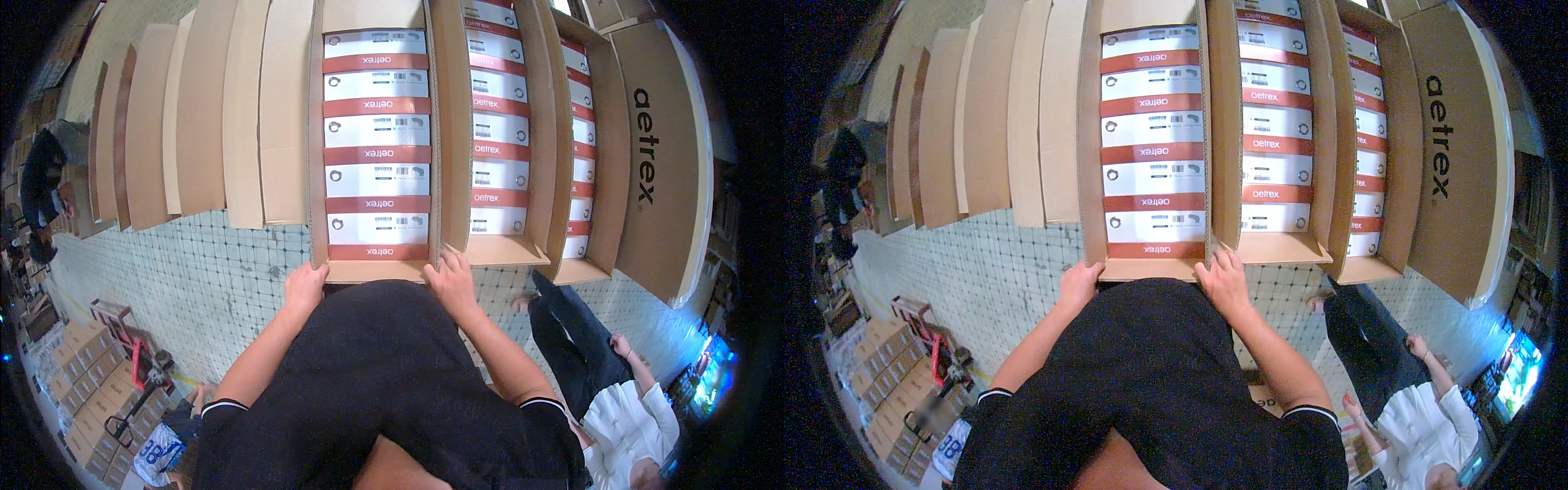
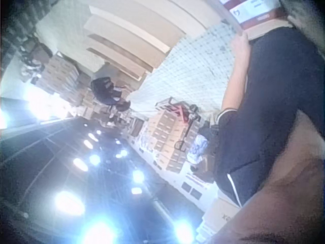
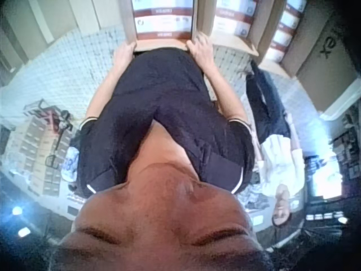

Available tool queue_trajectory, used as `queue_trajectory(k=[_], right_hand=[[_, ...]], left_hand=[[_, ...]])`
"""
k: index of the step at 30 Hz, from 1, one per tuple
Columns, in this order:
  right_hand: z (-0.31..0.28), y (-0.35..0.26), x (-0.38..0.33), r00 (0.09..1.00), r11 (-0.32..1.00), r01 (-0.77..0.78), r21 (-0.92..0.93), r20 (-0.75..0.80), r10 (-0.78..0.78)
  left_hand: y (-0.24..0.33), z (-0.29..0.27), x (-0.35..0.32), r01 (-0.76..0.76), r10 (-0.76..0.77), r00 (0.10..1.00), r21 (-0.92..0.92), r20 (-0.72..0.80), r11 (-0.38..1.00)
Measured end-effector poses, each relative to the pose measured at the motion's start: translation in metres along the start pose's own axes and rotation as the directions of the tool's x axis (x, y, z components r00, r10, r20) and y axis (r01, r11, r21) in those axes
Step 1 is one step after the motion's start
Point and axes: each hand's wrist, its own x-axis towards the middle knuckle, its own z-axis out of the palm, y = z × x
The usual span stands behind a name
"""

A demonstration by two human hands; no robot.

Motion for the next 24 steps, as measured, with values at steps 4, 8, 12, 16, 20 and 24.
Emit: queue_trajectory(k=[4,8,12,16,20,24], right_hand=[[-0.001,0.0,0.002,0.999,1.0,0.009,-0.01,-0.032,-0.009],[-0.002,0.001,0.004,1.0,1.0,0.014,0.011,-0.003,-0.014],[-0.003,0.003,0.004,0.999,0.999,0.038,-0.002,0.004,-0.038],[0.0,0.006,0.004,0.999,0.999,0.052,0.011,0.008,-0.052],[-0.015,0.002,0.011,0.983,1.0,0.015,0.019,0.184,-0.018],[-0.062,-0.002,0.044,0.842,0.99,0.131,-0.044,0.533,-0.088]], left_hand=[[-0.001,-0.001,0.001,0.007,-0.008,0.999,0.006,0.036,1.0],[-0.001,-0.002,0.001,0.015,-0.016,0.998,0.009,0.056,1.0],[0.002,-0.006,0.0,0.017,-0.017,0.999,-0.007,0.032,1.0],[0.004,-0.012,0.002,0.02,-0.02,0.998,-0.003,0.064,1.0],[0.006,-0.015,0.001,0.029,-0.028,0.997,-0.011,0.067,1.0],[0.006,-0.017,0.002,0.029,-0.028,0.996,-0.013,0.082,0.999]])
